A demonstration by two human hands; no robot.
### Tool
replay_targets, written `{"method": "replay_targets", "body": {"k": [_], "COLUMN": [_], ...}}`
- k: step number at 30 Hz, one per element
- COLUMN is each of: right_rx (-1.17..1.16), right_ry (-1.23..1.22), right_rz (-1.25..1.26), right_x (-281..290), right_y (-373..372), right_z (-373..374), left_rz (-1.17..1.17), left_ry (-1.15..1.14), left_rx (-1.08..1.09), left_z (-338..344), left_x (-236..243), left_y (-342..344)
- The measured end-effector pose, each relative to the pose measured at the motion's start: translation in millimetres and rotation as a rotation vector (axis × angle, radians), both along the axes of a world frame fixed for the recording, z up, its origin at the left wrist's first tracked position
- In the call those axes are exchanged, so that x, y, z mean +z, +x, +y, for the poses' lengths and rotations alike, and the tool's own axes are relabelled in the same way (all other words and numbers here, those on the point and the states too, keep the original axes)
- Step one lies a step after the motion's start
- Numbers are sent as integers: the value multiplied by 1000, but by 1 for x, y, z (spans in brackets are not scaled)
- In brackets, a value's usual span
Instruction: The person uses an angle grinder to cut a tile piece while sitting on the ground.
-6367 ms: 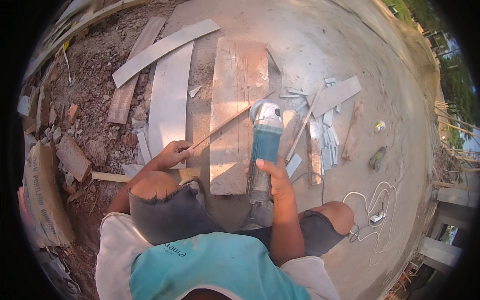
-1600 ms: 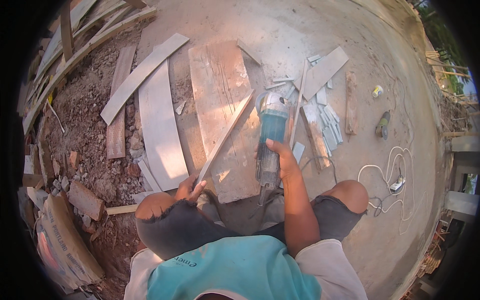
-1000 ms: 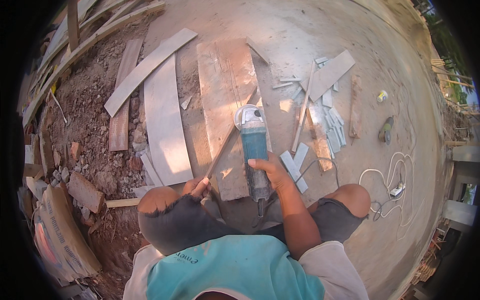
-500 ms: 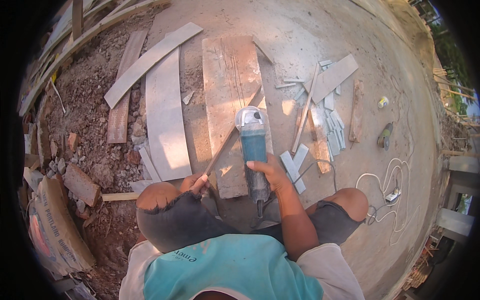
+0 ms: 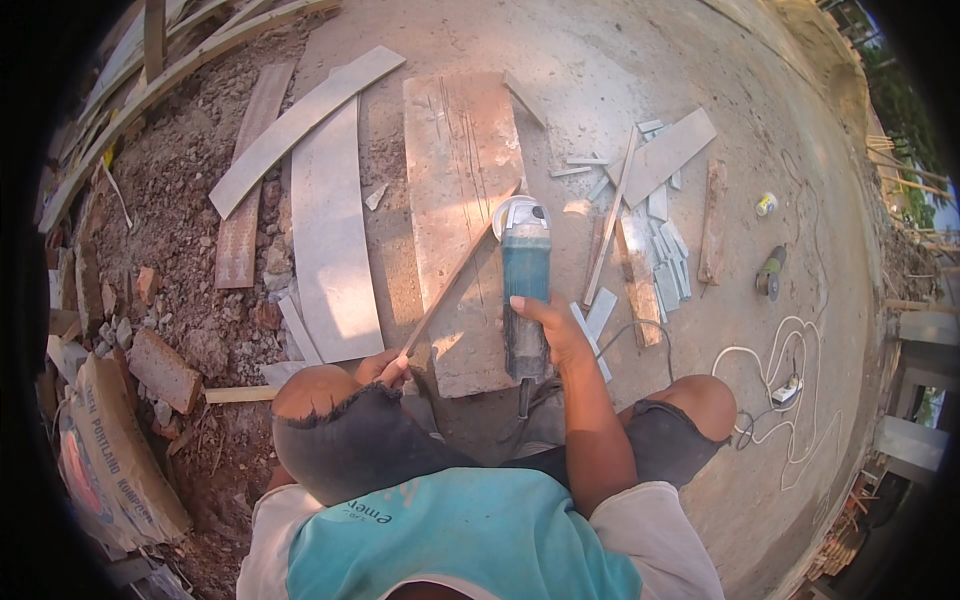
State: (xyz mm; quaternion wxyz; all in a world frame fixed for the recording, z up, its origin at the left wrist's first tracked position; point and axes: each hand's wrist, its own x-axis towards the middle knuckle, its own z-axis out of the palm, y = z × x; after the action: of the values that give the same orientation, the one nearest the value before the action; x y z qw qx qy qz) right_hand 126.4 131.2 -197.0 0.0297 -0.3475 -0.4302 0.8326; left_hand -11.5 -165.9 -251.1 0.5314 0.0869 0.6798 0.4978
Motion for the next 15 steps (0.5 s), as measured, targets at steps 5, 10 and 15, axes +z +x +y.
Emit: {"method": "replay_targets", "body": {"k": [5, 10, 15], "right_rx": [56, 113, 145], "right_ry": [-14, -1, 14], "right_rz": [10, -48, -90], "right_x": [10, 15, 20], "right_y": [6, 9, 9], "right_z": [-9, -26, -34], "left_rz": [-14, -21, -37], "left_ry": [-27, -11, -31], "left_rx": [46, 18, -6], "left_z": [1, 0, -1], "left_x": [7, 6, 1], "left_y": [2, -1, -3]}}
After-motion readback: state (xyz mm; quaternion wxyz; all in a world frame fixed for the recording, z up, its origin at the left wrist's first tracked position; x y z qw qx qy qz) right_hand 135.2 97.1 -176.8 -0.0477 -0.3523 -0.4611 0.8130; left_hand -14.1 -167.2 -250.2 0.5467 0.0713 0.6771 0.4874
